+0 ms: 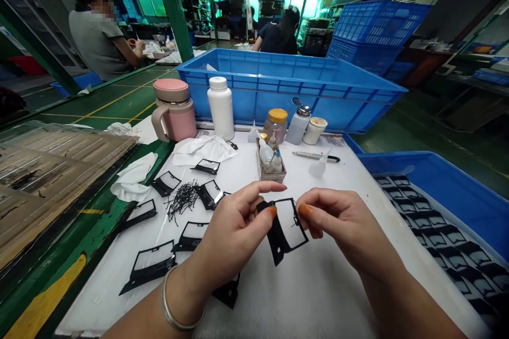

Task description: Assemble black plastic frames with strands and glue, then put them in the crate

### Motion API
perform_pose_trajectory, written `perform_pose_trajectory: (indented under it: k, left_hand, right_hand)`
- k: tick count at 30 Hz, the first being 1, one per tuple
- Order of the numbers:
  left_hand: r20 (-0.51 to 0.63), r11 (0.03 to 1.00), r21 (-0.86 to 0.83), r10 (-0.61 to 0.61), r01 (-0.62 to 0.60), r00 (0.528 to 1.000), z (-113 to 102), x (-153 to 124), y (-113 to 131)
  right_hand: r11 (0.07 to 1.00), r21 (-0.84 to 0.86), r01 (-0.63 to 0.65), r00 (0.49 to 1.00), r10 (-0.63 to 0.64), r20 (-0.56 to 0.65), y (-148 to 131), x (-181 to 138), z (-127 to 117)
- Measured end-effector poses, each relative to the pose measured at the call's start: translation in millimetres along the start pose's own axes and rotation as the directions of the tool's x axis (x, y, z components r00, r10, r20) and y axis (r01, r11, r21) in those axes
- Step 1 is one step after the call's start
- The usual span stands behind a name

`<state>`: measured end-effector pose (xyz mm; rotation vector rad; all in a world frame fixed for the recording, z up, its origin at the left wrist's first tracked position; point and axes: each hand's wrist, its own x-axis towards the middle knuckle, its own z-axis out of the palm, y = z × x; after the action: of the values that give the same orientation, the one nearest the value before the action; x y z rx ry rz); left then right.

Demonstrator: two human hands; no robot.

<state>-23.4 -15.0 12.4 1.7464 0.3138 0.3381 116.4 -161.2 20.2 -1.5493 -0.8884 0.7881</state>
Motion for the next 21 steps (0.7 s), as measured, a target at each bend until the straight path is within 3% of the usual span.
perform_pose_trajectory:
  k: [21]
  left_hand:
    - [-0.007, 0.996, 0.074, 0.043, -0.043, 0.999, 9.8, -3.1, 1.1]
  right_hand:
    - [1.0, -0.024, 0.001, 0.999, -0.002, -0.043, -0.7, -1.5, 3.2]
